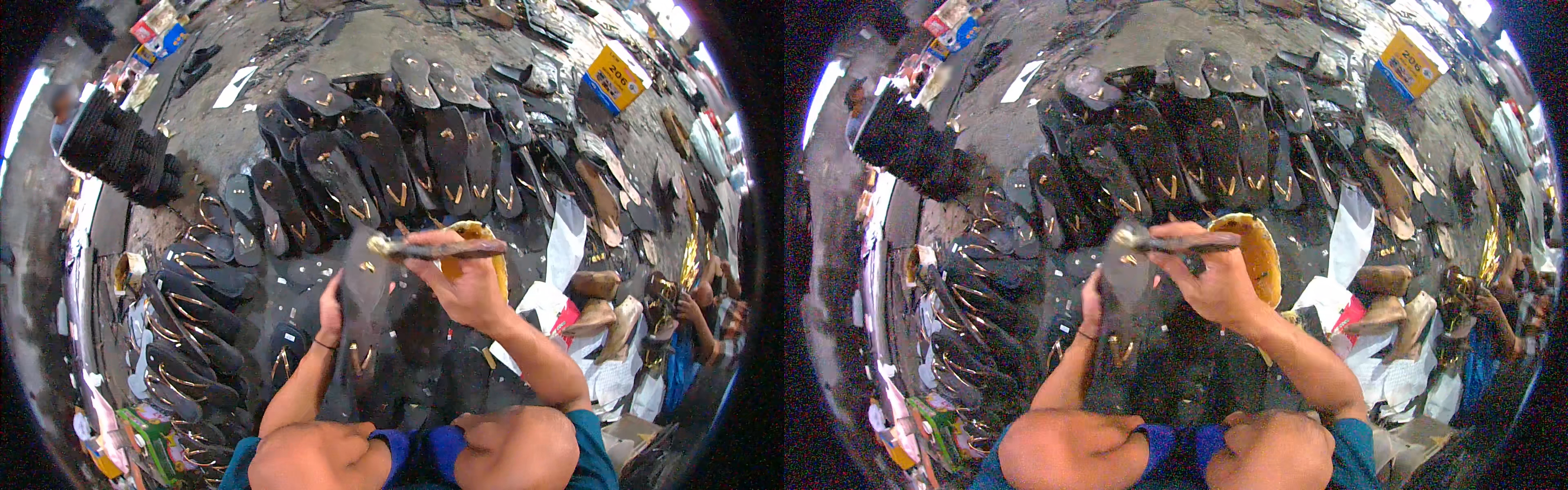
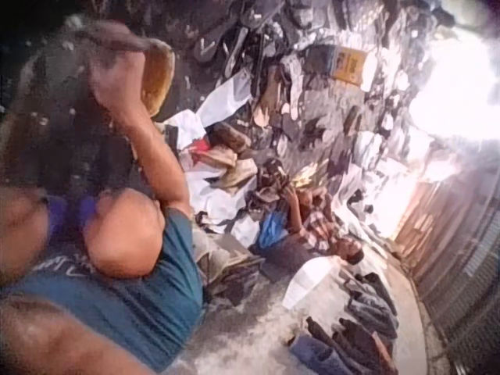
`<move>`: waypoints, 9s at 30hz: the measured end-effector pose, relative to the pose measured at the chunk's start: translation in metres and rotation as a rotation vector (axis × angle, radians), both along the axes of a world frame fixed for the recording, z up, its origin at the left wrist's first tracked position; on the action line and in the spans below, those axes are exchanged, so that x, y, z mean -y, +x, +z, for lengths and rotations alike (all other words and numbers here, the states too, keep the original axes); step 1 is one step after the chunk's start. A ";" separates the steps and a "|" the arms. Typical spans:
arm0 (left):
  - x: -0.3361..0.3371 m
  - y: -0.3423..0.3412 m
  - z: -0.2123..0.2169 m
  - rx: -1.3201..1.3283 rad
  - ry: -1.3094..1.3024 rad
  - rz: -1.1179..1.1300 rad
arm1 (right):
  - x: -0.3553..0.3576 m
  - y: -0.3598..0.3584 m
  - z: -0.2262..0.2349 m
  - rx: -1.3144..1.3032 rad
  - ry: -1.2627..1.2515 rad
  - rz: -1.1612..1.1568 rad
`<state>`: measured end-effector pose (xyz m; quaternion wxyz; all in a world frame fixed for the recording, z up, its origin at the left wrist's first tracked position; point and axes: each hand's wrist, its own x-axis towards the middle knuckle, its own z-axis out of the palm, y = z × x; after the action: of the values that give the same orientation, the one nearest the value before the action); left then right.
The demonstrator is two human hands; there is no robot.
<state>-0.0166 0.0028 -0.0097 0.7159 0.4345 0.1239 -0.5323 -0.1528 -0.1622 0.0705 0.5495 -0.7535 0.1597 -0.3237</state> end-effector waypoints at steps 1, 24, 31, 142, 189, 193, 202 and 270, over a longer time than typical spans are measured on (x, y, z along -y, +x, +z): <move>-0.016 0.009 -0.019 -0.323 -0.630 -0.069 | -0.002 0.010 0.001 0.070 0.001 0.018; -0.009 -0.036 0.018 -0.201 -0.565 -0.120 | 0.022 0.041 0.011 -0.030 -0.194 -0.157; -0.027 -0.021 0.028 -0.143 -0.524 -0.011 | 0.019 0.014 -0.003 -0.069 0.006 -0.109; 0.444 -0.037 -0.048 -0.034 -0.515 -0.363 | -0.008 -0.177 -0.005 -0.460 -0.036 -0.532; -0.062 0.006 -0.095 1.370 0.444 -0.431 | -0.022 -0.080 0.007 -0.378 0.455 0.072; -0.010 0.000 0.032 0.181 0.113 -0.084 | -0.016 -0.003 0.000 0.020 -0.023 0.080; -0.010 -0.031 0.040 0.147 0.179 -0.185 | 0.023 0.019 -0.015 -0.204 -0.186 -0.165; 0.005 0.014 0.032 -0.236 -0.417 -0.020 | -0.041 -0.020 0.002 -0.008 -0.322 0.281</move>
<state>-0.0028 -0.0027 0.0225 0.7653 0.2133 0.0896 -0.6006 -0.1731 -0.1214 0.0723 0.4613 -0.8476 0.0014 -0.2622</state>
